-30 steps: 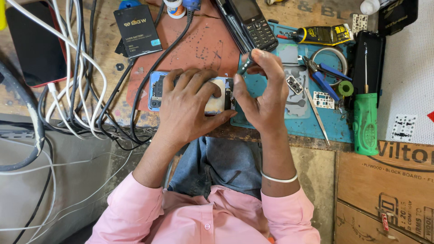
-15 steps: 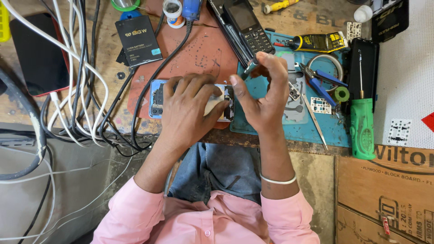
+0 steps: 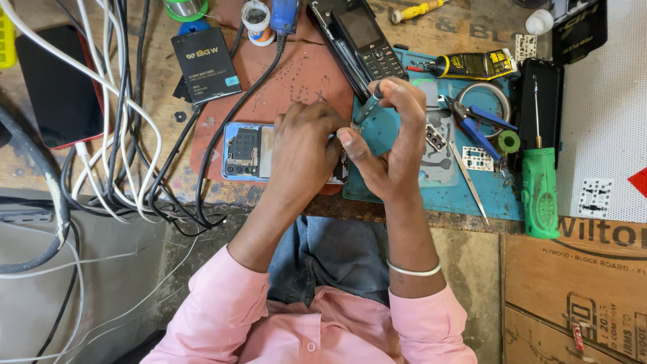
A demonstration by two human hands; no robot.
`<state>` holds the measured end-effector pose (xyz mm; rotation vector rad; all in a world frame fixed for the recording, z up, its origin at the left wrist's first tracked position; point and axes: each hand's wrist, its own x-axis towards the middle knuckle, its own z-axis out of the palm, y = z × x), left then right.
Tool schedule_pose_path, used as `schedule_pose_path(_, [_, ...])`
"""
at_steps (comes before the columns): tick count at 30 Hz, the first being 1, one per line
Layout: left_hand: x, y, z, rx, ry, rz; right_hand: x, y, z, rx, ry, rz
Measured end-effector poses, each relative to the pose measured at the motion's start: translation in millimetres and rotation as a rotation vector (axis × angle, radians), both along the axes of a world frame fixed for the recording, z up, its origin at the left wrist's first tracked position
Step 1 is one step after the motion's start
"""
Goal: The person uses a green electric screwdriver to remove screws from the back of a disassembled smartphone, then uses a small manual screwdriver to pry and work around the phone's rear panel while holding the phone steady. They lift and reposition the phone to reach different edges and continue prying at the panel seam.
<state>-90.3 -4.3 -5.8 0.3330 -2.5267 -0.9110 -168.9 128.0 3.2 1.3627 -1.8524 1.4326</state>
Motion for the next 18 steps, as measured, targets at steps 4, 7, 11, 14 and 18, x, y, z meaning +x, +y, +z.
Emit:
schedule_pose_path(4, [-6,1,-1,-0.041,-0.086,0.078,3,-5,-2,0.028,-0.065,-0.066])
schedule_pose_path(7, [1,-3,-3,-0.067,0.193,-0.059,7,-5,-5,-0.088,-0.293,0.074])
schedule_pose_path(11, [-1,-9,-4,0.022,0.104,-0.102,6,-1,-5,-0.040,-0.108,0.054])
schedule_pose_path(14, [-9,-6,-3,0.030,-0.040,0.013,4,-2,-5,0.001,0.041,-0.056])
schedule_pose_path(18, [-3,-7,0,-0.029,0.078,-0.073,5,-4,-9,-0.121,-0.310,0.067])
